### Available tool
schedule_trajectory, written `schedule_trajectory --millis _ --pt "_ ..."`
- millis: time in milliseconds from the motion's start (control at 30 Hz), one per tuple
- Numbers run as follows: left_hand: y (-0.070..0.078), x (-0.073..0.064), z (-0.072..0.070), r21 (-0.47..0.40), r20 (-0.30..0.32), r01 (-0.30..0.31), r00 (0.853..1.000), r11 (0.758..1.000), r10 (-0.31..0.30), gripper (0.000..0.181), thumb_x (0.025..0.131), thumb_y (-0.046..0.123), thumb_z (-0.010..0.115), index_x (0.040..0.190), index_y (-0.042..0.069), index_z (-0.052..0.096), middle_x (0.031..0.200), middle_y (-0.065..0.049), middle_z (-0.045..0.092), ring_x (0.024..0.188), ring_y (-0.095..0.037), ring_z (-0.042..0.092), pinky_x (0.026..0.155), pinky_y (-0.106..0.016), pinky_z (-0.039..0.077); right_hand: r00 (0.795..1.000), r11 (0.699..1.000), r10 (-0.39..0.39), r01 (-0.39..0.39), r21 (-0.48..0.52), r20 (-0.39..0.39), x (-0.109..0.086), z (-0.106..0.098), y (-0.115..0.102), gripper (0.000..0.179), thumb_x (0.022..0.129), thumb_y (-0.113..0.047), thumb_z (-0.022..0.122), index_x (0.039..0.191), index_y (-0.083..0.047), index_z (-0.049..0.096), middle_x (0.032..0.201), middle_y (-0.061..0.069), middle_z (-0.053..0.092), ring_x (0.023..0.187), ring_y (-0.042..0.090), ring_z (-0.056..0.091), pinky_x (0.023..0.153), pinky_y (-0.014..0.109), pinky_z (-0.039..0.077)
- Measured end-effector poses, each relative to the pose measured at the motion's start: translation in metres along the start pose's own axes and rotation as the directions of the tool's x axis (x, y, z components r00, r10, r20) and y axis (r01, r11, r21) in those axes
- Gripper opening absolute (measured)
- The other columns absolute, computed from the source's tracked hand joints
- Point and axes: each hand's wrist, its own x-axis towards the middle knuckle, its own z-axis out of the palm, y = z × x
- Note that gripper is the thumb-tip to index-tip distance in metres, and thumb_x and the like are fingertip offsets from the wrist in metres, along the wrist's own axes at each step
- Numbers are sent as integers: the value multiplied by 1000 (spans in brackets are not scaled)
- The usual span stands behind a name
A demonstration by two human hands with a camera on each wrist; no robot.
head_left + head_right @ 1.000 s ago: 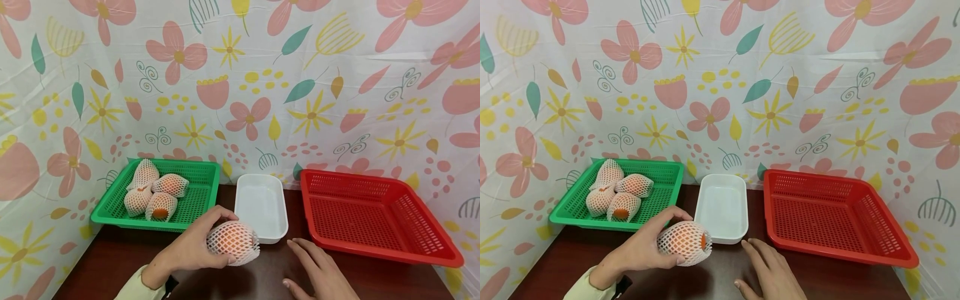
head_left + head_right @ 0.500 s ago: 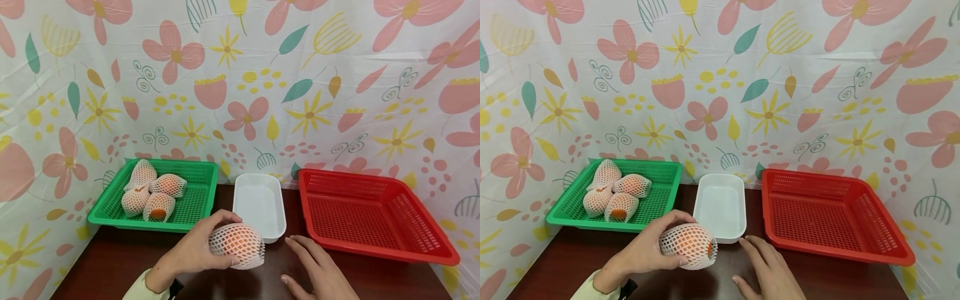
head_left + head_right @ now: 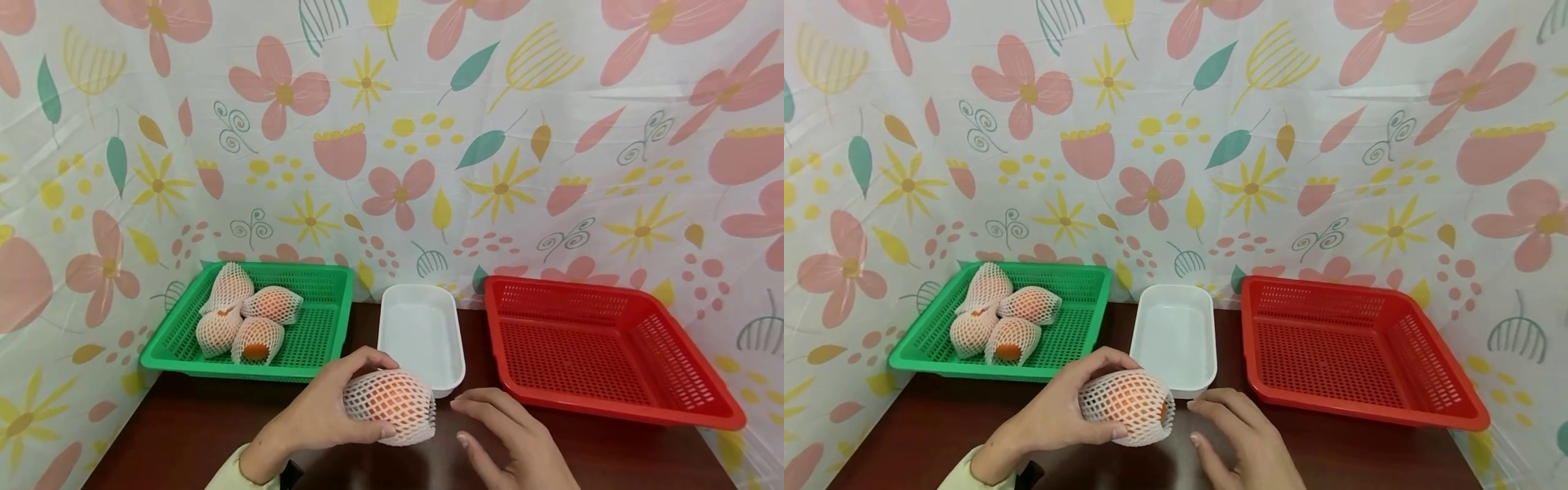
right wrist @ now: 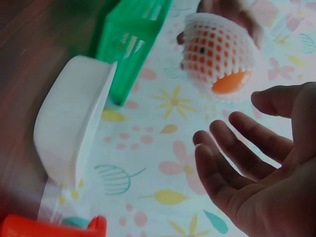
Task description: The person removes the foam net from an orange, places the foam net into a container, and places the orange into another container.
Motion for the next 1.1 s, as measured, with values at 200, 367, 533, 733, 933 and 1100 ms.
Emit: schedule_trajectory --millis 200,367,533,733,933,1100 --pt "1 -1 3 -11 11 -4 1000 1000 5 61 85 36 90 137 26 59 125 4 71 101 -14 71 86 -32 59 1000 991 0 3 134 -26 8 3 -7 47 84 0 86 122 -26 75 116 -13 68 98 4 65 81 10 50" --pt "5 2 3 -11 14 -8 1000 1000 8 62 85 36 91 137 27 59 126 5 70 103 -14 70 88 -32 58 998 986 -15 26 165 -68 13 7 -9 49 82 10 81 118 -23 77 111 -11 69 93 3 65 72 13 50" --pt "8 4 5 -14 15 -12 1000 1000 12 62 85 35 91 137 27 59 126 5 71 103 -14 70 89 -32 59 996 987 -11 25 158 -93 17 9 -13 50 80 9 84 115 -26 77 110 -12 70 95 4 66 78 12 52" --pt "10 9 7 -2 27 -4 1000 1000 4 63 85 37 90 138 29 59 127 7 69 104 -14 69 89 -32 58 992 990 -6 24 139 -130 20 11 -13 44 81 3 87 111 -26 76 111 -12 70 97 5 67 86 12 52" --pt "14 10 9 -17 24 28 999 999 -27 64 83 36 92 138 31 59 127 9 69 104 -14 69 90 -32 58 988 985 -62 83 152 -141 18 12 -10 23 99 -31 77 120 -21 74 119 -7 69 98 9 67 86 14 53" --pt "14 11 10 -13 30 10 999 1000 -9 64 83 37 92 138 30 59 126 9 69 103 -13 68 89 -31 58 984 982 -102 123 145 -146 18 12 -7 33 97 -35 79 123 -18 74 122 -3 69 99 10 67 88 14 53"
